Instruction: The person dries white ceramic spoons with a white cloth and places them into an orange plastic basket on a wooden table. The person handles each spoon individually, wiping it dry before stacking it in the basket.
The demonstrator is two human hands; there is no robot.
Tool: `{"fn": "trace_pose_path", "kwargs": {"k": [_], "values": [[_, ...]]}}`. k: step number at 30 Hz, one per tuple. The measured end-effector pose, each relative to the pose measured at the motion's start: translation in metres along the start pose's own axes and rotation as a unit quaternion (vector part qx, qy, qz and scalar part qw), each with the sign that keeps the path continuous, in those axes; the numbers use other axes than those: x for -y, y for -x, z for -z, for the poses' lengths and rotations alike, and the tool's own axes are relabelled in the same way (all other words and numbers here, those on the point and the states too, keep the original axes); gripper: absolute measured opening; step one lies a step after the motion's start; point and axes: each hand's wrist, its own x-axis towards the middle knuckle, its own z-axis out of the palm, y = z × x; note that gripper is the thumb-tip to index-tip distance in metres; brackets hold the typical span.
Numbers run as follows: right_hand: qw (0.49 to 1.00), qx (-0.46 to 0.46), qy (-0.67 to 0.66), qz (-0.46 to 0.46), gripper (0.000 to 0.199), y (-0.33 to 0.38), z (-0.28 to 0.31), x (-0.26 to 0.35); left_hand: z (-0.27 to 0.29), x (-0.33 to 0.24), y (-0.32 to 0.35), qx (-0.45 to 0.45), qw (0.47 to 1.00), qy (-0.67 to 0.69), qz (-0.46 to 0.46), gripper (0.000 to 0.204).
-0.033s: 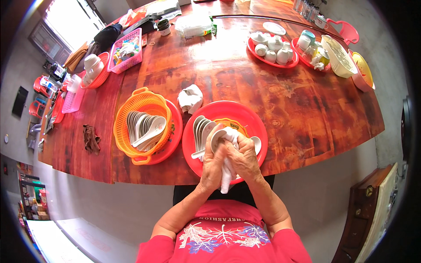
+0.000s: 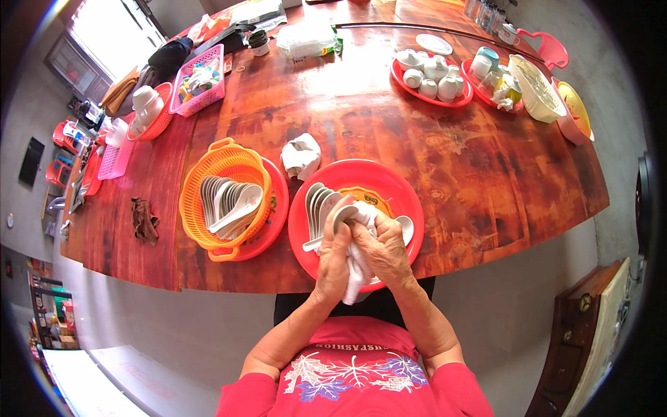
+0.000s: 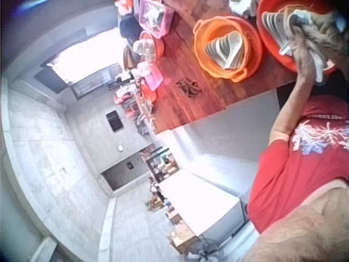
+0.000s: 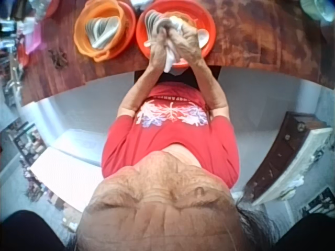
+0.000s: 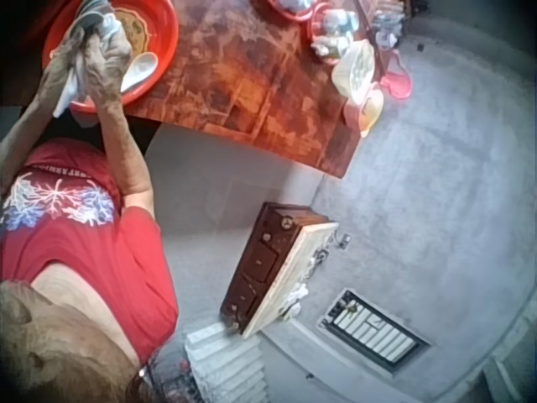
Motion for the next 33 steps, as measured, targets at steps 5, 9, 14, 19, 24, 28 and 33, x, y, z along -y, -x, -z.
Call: {"fn": "trace_pose_path", "kwargs": {"k": [5,9,14,19,24,28,33], "values": [[0.962,0.022,0.263,0.071,0.021,0.008,0.004,-0.013,0.01,0.003,-0.007,-0.063,0.989,0.115,0.074,0.045],[0.917,0.036,0.366,0.154,0.015,0.02,0.004,-0.01,0.015,0.003,-0.009,-0.07,0.975,0.184,0.097,0.042],[0.891,0.105,0.425,0.122,0.014,0.037,0.007,0.006,0.041,0.013,-0.01,-0.025,0.959,0.26,0.108,0.036],[0.891,-0.043,0.395,0.221,0.032,0.025,0.001,0.023,0.022,0.003,-0.007,-0.08,0.935,0.314,0.142,0.039],[0.805,0.012,0.54,0.246,0.025,0.021,-0.008,0.014,0.024,0.005,0.0,-0.051,0.916,0.352,0.183,0.044],[0.807,0.071,0.535,0.241,0.025,0.034,-0.009,0.016,0.026,-0.001,0.0,-0.063,0.925,0.328,0.184,0.04],[0.822,0.14,0.497,0.239,0.022,0.052,0.003,0.018,0.036,0.003,-0.006,-0.042,0.903,0.394,0.163,0.047]]}}
